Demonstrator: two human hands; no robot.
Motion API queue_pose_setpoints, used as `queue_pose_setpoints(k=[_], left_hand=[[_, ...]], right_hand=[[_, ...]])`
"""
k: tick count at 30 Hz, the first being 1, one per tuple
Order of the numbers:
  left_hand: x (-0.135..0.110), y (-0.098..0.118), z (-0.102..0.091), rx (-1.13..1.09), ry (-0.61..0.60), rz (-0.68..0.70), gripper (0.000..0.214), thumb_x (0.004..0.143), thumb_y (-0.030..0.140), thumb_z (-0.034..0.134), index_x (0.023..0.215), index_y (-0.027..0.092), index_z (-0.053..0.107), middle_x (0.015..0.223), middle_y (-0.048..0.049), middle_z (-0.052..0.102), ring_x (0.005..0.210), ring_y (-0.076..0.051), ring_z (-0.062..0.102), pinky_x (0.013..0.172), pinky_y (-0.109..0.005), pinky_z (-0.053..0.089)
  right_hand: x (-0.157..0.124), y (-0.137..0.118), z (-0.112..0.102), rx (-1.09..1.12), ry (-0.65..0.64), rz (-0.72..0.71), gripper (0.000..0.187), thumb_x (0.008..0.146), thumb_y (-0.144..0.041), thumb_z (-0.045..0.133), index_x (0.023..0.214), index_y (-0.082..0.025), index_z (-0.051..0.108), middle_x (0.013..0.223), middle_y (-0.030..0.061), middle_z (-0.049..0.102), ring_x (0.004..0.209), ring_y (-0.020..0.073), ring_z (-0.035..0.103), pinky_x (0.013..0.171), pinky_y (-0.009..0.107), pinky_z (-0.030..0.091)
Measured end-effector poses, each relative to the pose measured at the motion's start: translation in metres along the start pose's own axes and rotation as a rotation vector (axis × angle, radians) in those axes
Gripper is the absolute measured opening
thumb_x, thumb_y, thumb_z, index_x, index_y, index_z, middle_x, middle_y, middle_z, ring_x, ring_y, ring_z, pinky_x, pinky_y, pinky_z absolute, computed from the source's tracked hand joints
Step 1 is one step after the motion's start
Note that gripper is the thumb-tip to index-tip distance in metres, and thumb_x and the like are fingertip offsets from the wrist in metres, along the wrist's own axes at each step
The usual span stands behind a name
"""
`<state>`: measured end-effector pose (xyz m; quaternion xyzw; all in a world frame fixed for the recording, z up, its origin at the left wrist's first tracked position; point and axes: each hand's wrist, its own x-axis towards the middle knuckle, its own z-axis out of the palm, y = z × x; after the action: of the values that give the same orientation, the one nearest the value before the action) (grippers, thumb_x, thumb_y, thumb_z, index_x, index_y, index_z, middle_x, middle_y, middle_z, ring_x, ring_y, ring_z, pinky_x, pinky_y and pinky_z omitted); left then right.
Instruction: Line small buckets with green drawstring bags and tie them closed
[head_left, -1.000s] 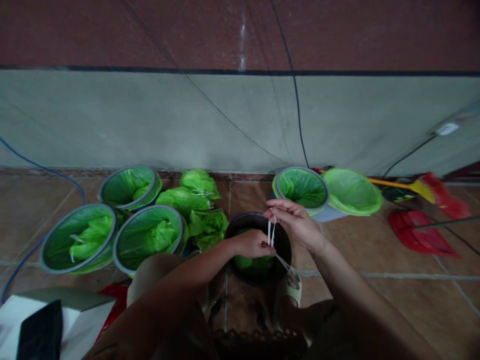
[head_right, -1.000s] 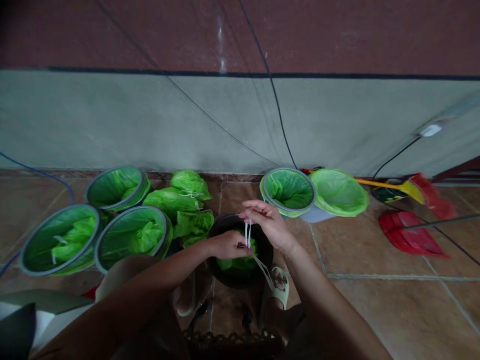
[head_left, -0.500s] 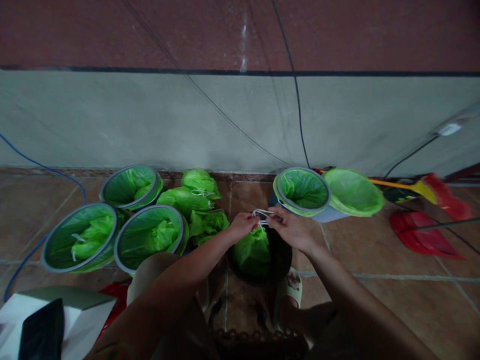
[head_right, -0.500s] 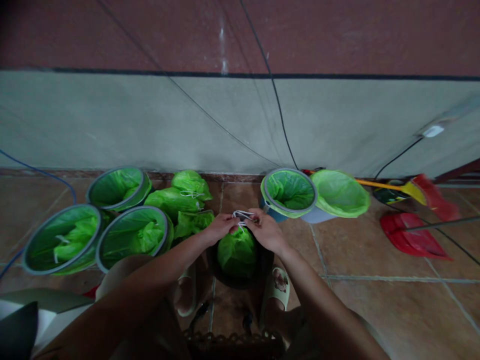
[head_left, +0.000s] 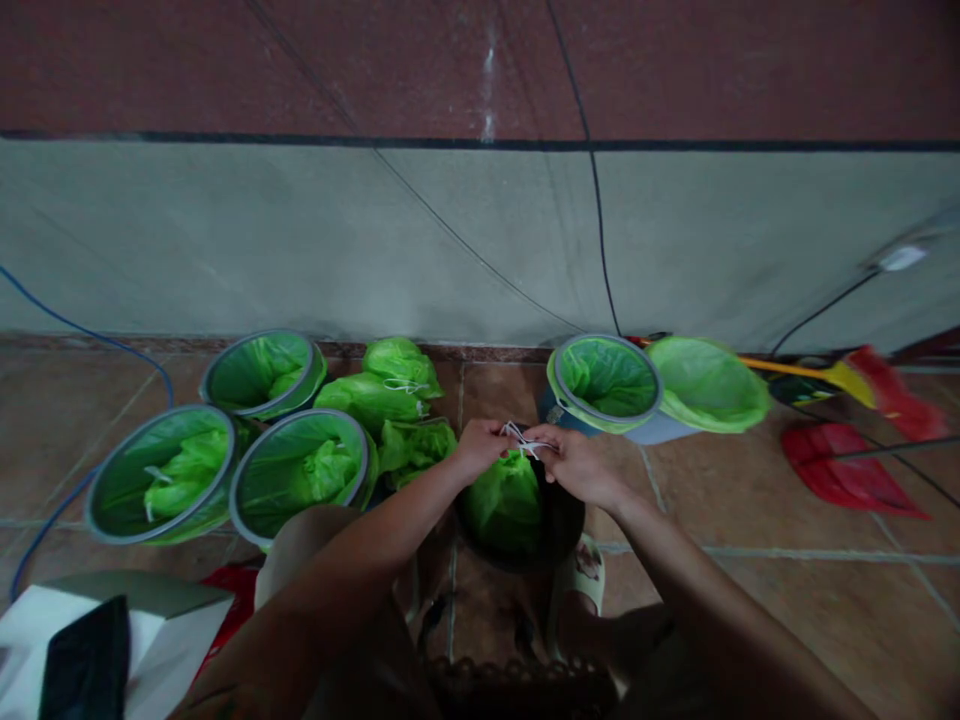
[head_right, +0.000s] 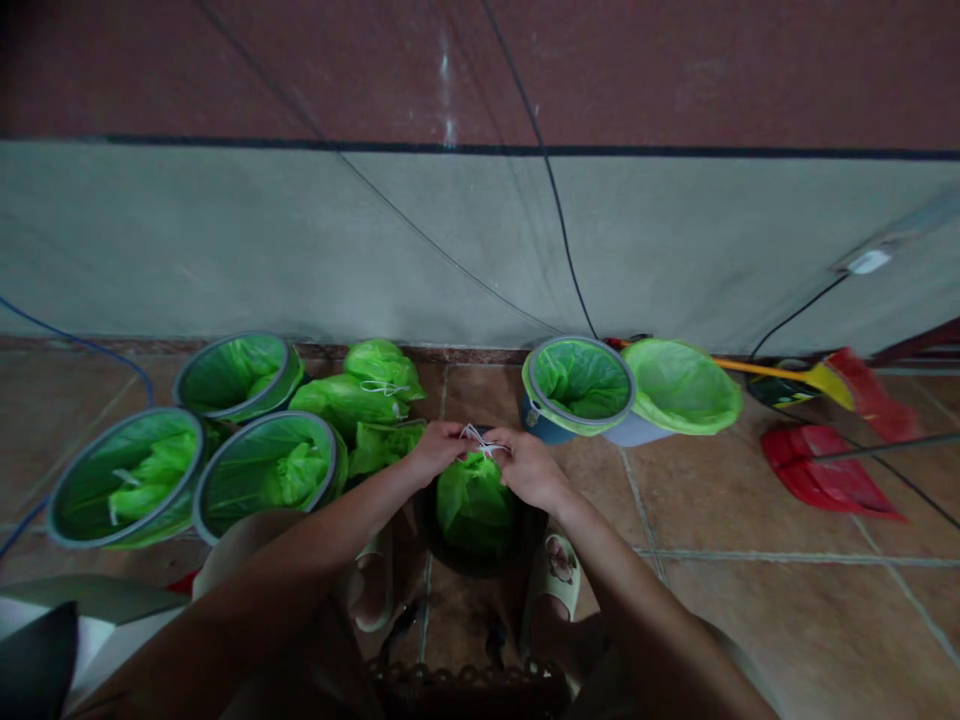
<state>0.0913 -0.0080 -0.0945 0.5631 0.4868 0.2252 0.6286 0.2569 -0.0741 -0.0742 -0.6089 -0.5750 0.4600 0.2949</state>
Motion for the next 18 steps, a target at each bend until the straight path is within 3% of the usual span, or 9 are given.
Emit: queue_pose_setpoints(k=[5, 9, 13, 18], left_hand=[[0.001, -0.005, -0.001, 0.323, -0.033, 0.124, 0.016, 0.072, 0.025, 0.061, 0.068, 0.012, 0.069, 0.053, 0.0052, 0.051, 0.052, -0.008, 0.042, 0.050, -0.019, 0.030], [0.000, -0.003, -0.001, 0.455, -0.090, 0.199, 0.017, 0.075, 0.026, 0.059, 0.071, 0.013, 0.070, 0.059, 0.0038, 0.056, 0.056, -0.009, 0.047, 0.054, -0.020, 0.034], [-0.006, 0.006, -0.003, 0.660, -0.105, 0.297, 0.018, 0.077, 0.018, 0.053, 0.080, 0.017, 0.071, 0.067, 0.0011, 0.063, 0.063, -0.013, 0.054, 0.060, -0.022, 0.038], [-0.016, 0.014, -0.007, 0.976, -0.154, 0.580, 0.021, 0.079, 0.012, 0.050, 0.086, 0.021, 0.067, 0.083, -0.0031, 0.068, 0.082, -0.017, 0.061, 0.078, -0.027, 0.042]], right_hand=[[0.001, -0.002, -0.002, -0.059, 0.136, -0.012, 0.024, 0.081, -0.029, 0.058, 0.103, -0.026, 0.067, 0.090, 0.0015, 0.071, 0.056, 0.0138, 0.057, 0.057, 0.028, 0.045], [0.002, -0.005, -0.005, -0.074, 0.215, -0.040, 0.027, 0.080, -0.030, 0.059, 0.106, -0.026, 0.066, 0.091, 0.0028, 0.072, 0.067, 0.0172, 0.061, 0.066, 0.031, 0.048], [0.001, -0.009, -0.007, -0.041, 0.285, -0.050, 0.026, 0.084, -0.035, 0.055, 0.104, -0.023, 0.067, 0.091, 0.0039, 0.072, 0.066, 0.0166, 0.062, 0.067, 0.032, 0.050], [0.001, -0.016, -0.016, -0.018, 0.509, -0.051, 0.034, 0.084, -0.038, 0.054, 0.109, -0.017, 0.064, 0.091, 0.0078, 0.071, 0.067, 0.0177, 0.063, 0.064, 0.032, 0.050]])
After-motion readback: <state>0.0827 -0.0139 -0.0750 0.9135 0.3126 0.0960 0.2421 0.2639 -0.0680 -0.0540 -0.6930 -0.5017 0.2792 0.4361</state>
